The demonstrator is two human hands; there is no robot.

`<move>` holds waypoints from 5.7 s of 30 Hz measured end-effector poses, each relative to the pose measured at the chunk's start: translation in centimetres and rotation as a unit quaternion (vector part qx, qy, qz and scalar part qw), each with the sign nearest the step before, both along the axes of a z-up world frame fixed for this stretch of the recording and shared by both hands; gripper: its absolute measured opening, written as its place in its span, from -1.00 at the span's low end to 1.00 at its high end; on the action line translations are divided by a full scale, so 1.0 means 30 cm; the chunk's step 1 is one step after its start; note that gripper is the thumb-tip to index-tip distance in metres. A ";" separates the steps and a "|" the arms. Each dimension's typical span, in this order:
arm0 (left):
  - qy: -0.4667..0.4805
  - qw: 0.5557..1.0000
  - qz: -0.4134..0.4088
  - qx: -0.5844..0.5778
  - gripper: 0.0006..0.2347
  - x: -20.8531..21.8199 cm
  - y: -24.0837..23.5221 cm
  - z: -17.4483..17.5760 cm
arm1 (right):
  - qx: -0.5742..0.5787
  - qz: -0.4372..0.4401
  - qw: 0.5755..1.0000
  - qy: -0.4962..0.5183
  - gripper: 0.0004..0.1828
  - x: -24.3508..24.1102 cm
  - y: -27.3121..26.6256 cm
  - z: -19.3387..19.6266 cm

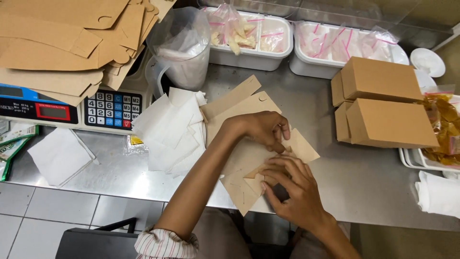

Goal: The person folds flat cardboard pieces into small boxes by hand. They crease the pre-scored lines, fold the side flaps, and tuck the tabs to form a finished box, then place it on a stack of completed boxes.

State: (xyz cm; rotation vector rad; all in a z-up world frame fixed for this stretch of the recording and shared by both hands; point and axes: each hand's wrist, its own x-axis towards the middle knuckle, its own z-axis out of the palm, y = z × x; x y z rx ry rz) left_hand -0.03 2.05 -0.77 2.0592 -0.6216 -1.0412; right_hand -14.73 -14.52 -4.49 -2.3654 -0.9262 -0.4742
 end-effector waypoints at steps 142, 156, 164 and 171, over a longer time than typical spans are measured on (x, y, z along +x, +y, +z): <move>-0.432 0.846 0.307 -0.068 -0.50 -0.609 0.123 -0.093 | 0.193 -0.201 0.950 0.141 -0.54 -0.052 -0.042 -0.035; -0.290 0.904 0.211 -0.232 -0.81 -0.617 0.150 -0.054 | 0.352 -0.163 0.878 0.280 -0.52 0.058 -0.185 -0.044; -0.284 0.915 0.212 -0.195 -0.84 -0.616 0.125 -0.048 | 0.300 -0.126 0.905 0.274 -0.63 0.107 -0.218 -0.025; -0.273 0.923 0.185 -0.198 -0.90 -0.563 0.091 -0.012 | 0.221 -0.038 0.943 0.246 -0.46 0.182 -0.214 0.027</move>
